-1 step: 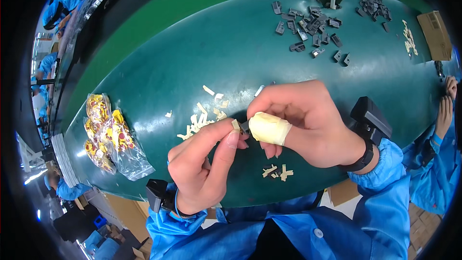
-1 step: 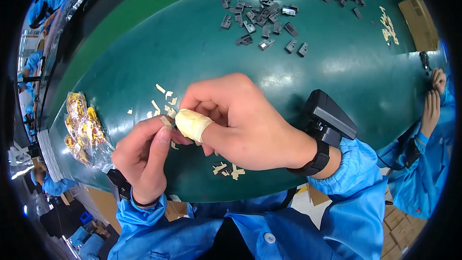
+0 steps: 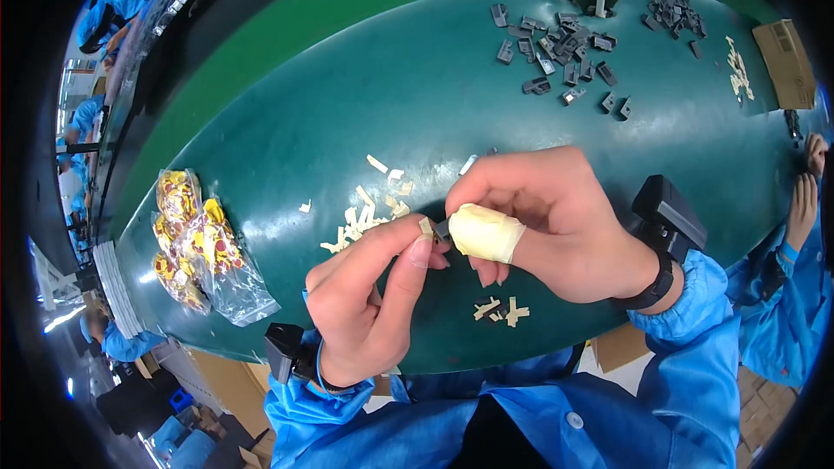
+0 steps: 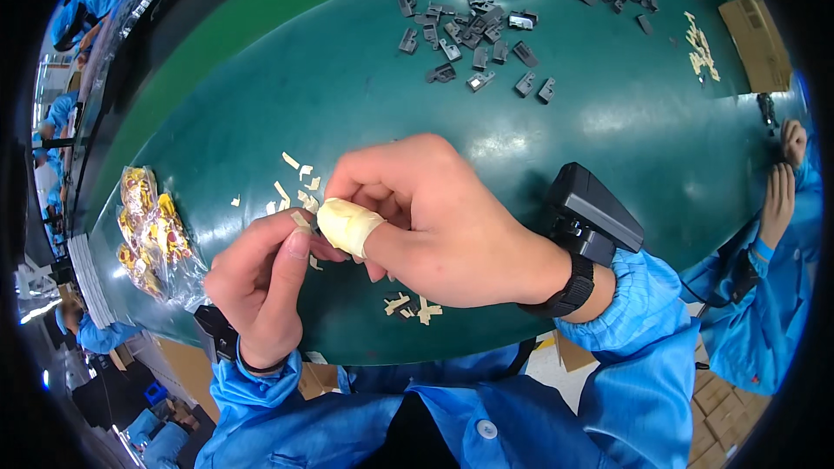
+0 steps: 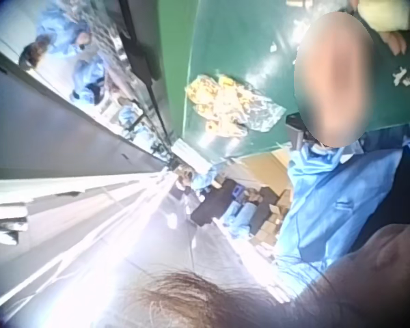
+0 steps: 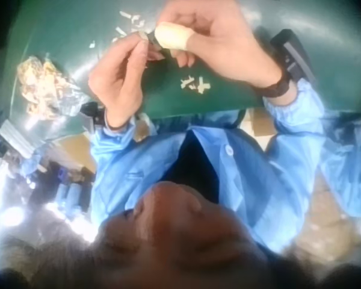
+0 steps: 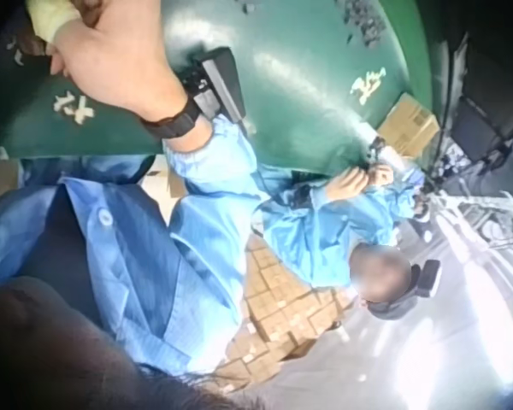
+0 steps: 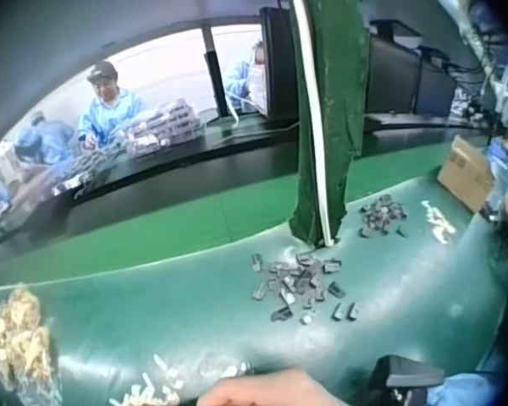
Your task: The worker is manually assembling small plastic and metal components at a production line workstation.
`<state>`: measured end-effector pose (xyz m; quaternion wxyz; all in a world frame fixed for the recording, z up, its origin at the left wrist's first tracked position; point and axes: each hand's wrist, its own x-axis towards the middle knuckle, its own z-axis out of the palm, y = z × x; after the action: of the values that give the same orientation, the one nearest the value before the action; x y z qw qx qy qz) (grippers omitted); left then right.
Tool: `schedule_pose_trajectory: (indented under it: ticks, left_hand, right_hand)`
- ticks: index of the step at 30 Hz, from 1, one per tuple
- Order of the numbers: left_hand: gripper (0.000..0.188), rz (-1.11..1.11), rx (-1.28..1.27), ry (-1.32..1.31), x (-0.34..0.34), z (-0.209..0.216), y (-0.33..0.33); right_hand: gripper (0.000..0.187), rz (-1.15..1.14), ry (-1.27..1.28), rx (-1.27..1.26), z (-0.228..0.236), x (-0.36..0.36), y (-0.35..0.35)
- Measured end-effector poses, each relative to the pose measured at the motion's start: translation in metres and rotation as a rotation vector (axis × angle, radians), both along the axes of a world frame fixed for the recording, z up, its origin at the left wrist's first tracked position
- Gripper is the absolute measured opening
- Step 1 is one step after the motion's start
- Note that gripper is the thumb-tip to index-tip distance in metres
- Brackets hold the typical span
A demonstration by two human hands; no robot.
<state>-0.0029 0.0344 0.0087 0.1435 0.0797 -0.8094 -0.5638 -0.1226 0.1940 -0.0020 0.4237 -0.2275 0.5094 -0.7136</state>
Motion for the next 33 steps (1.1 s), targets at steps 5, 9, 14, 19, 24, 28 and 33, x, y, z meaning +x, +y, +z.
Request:
schedule_pose_trajectory:
  ticks: [5,9,14,19,24,28,33]
  left_hand:
    - [0.012,0.014,-0.084,-0.007,0.0,0.0,-0.001]
    - [0.012,-0.002,-0.164,0.009,0.0,0.001,-0.002]
    - [0.015,-0.091,-0.186,-0.037,-0.003,0.007,-0.003]
    - [0.016,-0.124,0.069,-0.016,-0.004,0.007,-0.009]
    - [0.016,-0.14,0.127,-0.013,-0.005,0.009,-0.01]
    - [0.016,-0.148,0.113,-0.02,-0.004,0.009,-0.01]
    - [0.015,-0.148,0.09,-0.02,-0.005,0.008,-0.01]
  right_hand:
    - [0.007,-0.005,-0.002,0.011,0.001,0.0,0.001]
    - [0.006,0.0,-0.021,-0.005,-0.002,0.002,0.0]
    - [0.007,0.007,-0.014,0.009,-0.002,0.001,0.0]
    - [0.008,0.018,-0.045,-0.018,0.001,0.0,0.0]
    - [0.009,0.031,-0.074,-0.02,0.003,-0.001,0.001]
    - [0.011,0.036,-0.076,-0.018,0.003,0.0,0.001]
    - [0.013,0.06,-0.062,-0.002,0.002,-0.002,0.001]
